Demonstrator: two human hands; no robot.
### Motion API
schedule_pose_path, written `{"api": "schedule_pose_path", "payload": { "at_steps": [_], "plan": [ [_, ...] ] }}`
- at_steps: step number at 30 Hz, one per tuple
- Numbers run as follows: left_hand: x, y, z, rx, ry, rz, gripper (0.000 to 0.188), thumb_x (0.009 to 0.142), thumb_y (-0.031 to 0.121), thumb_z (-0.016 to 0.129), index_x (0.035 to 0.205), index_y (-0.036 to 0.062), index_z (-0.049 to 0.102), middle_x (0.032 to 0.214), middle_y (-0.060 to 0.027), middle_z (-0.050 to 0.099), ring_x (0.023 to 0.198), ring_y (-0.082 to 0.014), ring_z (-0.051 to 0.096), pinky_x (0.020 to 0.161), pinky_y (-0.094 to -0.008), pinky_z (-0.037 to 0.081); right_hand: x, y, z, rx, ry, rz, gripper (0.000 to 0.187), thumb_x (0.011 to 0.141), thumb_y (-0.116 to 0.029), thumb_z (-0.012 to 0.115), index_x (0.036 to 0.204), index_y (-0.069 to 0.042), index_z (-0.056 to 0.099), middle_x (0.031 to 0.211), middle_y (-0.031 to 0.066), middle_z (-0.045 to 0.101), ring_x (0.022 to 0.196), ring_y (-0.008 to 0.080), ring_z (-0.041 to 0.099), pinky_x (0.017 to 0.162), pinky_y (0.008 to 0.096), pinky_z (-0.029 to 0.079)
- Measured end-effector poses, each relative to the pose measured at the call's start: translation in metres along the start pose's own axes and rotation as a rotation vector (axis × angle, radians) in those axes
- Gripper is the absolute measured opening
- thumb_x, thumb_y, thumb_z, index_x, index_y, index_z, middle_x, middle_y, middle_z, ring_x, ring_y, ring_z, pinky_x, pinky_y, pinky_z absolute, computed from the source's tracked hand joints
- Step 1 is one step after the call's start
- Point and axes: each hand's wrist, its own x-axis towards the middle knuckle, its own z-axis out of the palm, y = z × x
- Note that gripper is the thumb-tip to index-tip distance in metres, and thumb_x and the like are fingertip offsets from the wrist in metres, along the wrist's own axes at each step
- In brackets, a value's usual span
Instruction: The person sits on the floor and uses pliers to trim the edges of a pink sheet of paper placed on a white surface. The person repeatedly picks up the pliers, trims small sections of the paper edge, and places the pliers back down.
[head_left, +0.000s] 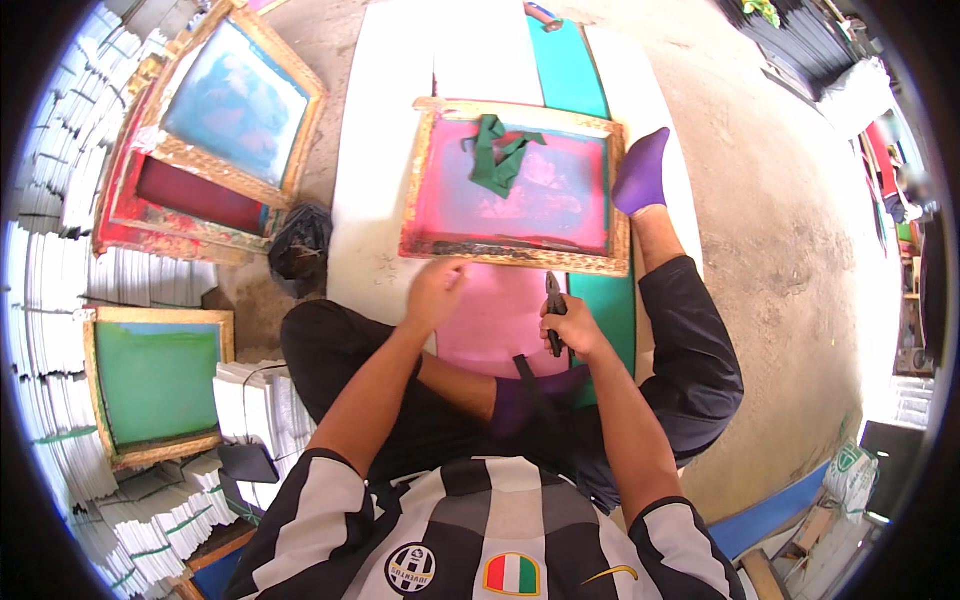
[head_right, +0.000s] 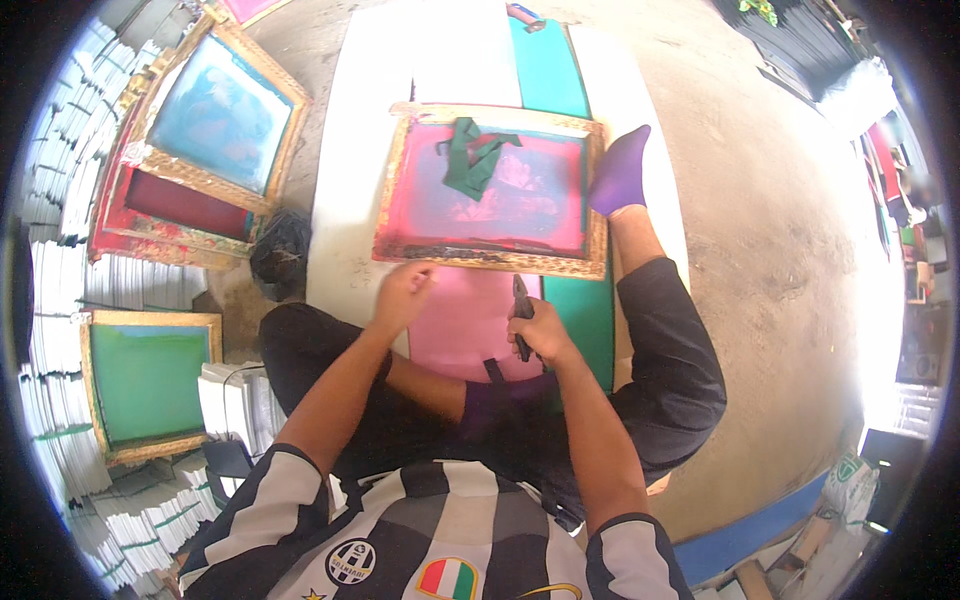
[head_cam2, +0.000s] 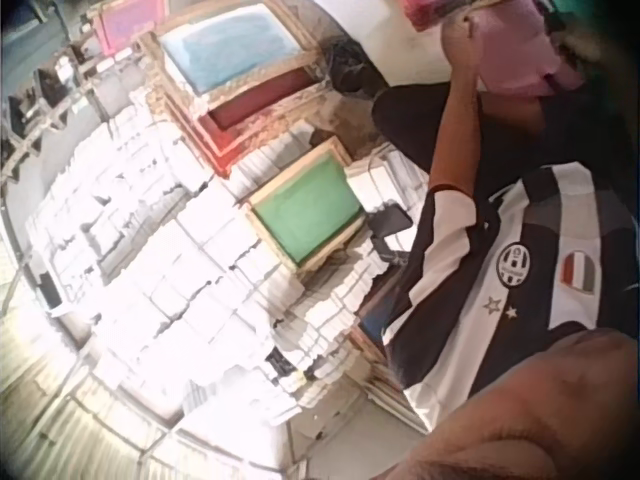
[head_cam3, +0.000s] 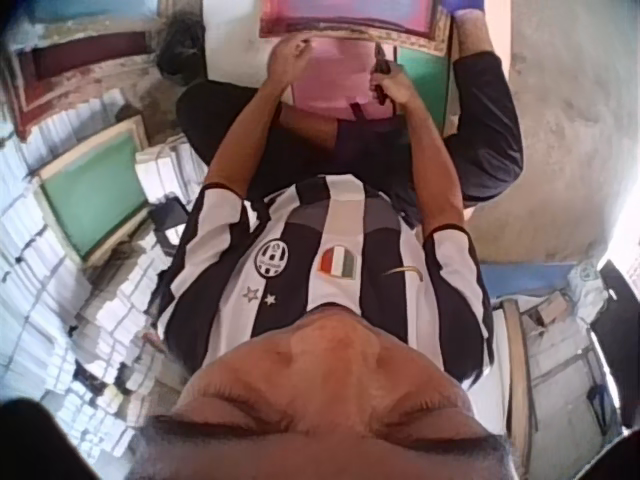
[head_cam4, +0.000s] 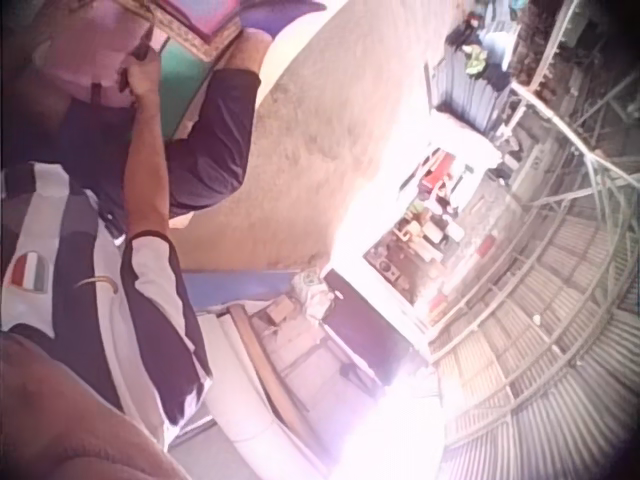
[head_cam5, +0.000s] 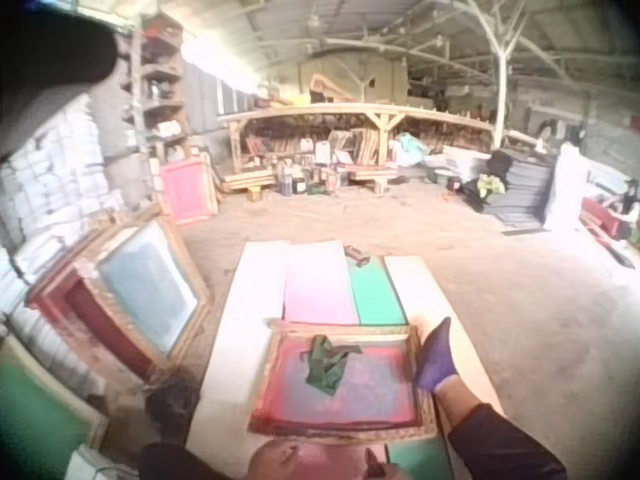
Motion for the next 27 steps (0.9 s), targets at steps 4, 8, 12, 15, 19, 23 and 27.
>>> {"api": "schedule_pose_path", "payload": {
  "at_steps": [4, 8, 12, 15, 19, 23, 27],
  "plan": [
    [-0.012, 0.03, 0.01, -0.194, -0.105, 0.02, 0.022, 0.098, 0.015, 0.069, 0.117, 0.0048, 0.07, 0.104, -0.0095, 0.074, 0.089, -0.0179, 0.07, 0.08, -0.0325, 0.057, -0.003, -0.008, 0.048, -0.049, -0.131, 0.022, 0.017, 0.084, -0.003, 0.065, 0.099, 0.0, 0.058, 0.074, 0.0109, 0.063, 0.057, 0.0195, 0.063, 0.051, 0.0337, 0.053],
    [-0.015, 0.032, 0.007, -0.185, -0.121, 0.046, 0.018, 0.099, 0.015, 0.067, 0.113, 0.0035, 0.068, 0.099, -0.0113, 0.072, 0.085, -0.021, 0.069, 0.076, -0.0343, 0.056, -0.002, -0.009, 0.072, -0.04, -0.206, 0.045, 0.02, 0.084, -0.006, 0.067, 0.101, 0.0, 0.059, 0.074, 0.0109, 0.064, 0.057, 0.0194, 0.064, 0.051, 0.0343, 0.052],
    [-0.016, 0.027, 0.006, -0.104, -0.083, 0.09, 0.014, 0.1, 0.015, 0.065, 0.105, 0.0024, 0.064, 0.092, -0.0151, 0.068, 0.08, -0.026, 0.067, 0.071, -0.0369, 0.053, -0.004, -0.014, 0.075, -0.073, -0.248, 0.073, 0.024, 0.089, -0.011, 0.066, 0.11, 0.0, 0.061, 0.079, 0.0116, 0.066, 0.061, 0.0198, 0.066, 0.055, 0.0342, 0.053],
    [-0.014, 0.023, 0.008, -0.052, -0.048, 0.125, 0.012, 0.1, 0.014, 0.063, 0.1, 0.002, 0.061, 0.088, -0.0166, 0.065, 0.077, -0.029, 0.065, 0.069, -0.0382, 0.052, -0.001, -0.011, 0.07, -0.062, -0.286, 0.12, 0.034, 0.096, -0.016, 0.062, 0.126, -0.001, 0.058, 0.09, 0.0137, 0.069, 0.072, 0.0213, 0.07, 0.061, 0.0357, 0.055],
    [-0.011, 0.012, 0.01, 0.016, 0.042, 0.059, 0.014, 0.099, 0.017, 0.063, 0.097, 0.0044, 0.06, 0.088, -0.0172, 0.064, 0.078, -0.0378, 0.064, 0.069, -0.0455, 0.05, -0.004, -0.008, 0.059, 0.007, -0.218, 0.17, 0.038, 0.098, -0.018, 0.061, 0.132, -0.002, 0.056, 0.096, 0.0136, 0.07, 0.078, 0.0206, 0.071, 0.062, 0.0329, 0.053],
    [-0.005, -0.022, 0.002, 0.183, 0.179, -0.086, 0.019, 0.097, 0.023, 0.066, 0.096, 0.0051, 0.062, 0.087, -0.0172, 0.067, 0.079, -0.0392, 0.065, 0.07, -0.048, 0.05, 0.002, 0.006, 0.026, 0.034, -0.011, 0.15, 0.036, 0.096, -0.015, 0.061, 0.129, -0.003, 0.055, 0.091, 0.0127, 0.07, 0.074, 0.0211, 0.071, 0.058, 0.0335, 0.051],
    [0.007, -0.028, -0.028, 0.375, 0.239, -0.372, 0.022, 0.097, 0.028, 0.064, 0.097, 0.0054, 0.064, 0.092, -0.0185, 0.07, 0.084, -0.0403, 0.068, 0.073, -0.0515, 0.052, 0.013, 0.024, -0.024, -0.055, 0.272, 0.117, 0.032, 0.093, -0.011, 0.061, 0.123, -0.001, 0.055, 0.081, 0.0119, 0.068, 0.063, 0.0231, 0.069, 0.049, 0.037, 0.049]
  ]
}}
